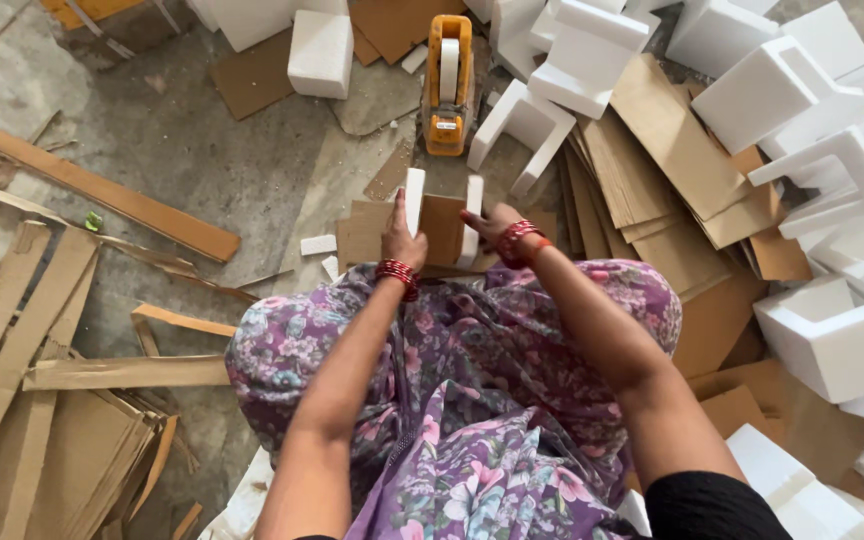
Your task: The person sits on the floor and repeatedly assembles small cardboard boxes by inserting white foam inserts into the box base and then closing the lid. The person uses a tape dispenser to seal each box before setting it aside.
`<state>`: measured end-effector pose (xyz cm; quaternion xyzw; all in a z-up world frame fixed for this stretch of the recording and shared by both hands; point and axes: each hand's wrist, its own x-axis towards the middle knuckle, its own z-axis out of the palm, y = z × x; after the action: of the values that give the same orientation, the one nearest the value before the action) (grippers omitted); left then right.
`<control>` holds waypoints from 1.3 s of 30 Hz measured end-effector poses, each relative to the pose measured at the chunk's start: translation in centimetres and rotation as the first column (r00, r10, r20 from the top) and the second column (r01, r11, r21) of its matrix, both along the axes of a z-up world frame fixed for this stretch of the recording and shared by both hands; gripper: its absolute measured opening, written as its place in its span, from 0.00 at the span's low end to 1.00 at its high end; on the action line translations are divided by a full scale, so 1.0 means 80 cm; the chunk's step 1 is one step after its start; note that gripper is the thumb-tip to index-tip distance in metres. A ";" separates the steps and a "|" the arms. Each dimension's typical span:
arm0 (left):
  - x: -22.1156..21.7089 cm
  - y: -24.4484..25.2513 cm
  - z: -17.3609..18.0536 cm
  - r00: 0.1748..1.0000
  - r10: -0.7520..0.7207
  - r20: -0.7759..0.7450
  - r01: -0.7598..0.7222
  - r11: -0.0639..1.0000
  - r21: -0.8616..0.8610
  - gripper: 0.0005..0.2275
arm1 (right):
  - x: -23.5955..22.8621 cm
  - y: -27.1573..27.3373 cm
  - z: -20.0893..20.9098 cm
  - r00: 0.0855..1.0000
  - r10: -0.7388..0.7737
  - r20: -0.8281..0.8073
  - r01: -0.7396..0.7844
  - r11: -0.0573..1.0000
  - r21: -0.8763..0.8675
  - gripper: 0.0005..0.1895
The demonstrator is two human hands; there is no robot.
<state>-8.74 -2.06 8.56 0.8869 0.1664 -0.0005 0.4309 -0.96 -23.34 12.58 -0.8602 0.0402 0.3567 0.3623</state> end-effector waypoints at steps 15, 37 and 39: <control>0.085 0.098 -0.028 0.847 -0.496 0.193 0.450 0.861 0.237 0.33 | 0.064 0.056 -0.024 0.776 0.194 0.600 -0.403 0.885 0.235 0.47; 0.115 0.076 0.009 0.841 -0.347 0.414 0.388 0.921 -0.017 0.23 | 0.222 0.075 -0.048 0.912 -0.329 0.246 0.312 0.944 0.107 0.18; 0.116 0.078 0.008 0.853 -0.353 0.386 0.388 0.922 -0.015 0.22 | 0.221 0.081 -0.058 0.861 -0.490 0.138 0.424 0.841 0.335 0.16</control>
<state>0.53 4.17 9.18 0.8648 -0.0933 0.0784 0.4871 16.71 -16.84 7.91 -0.7956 0.1519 0.1646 0.5629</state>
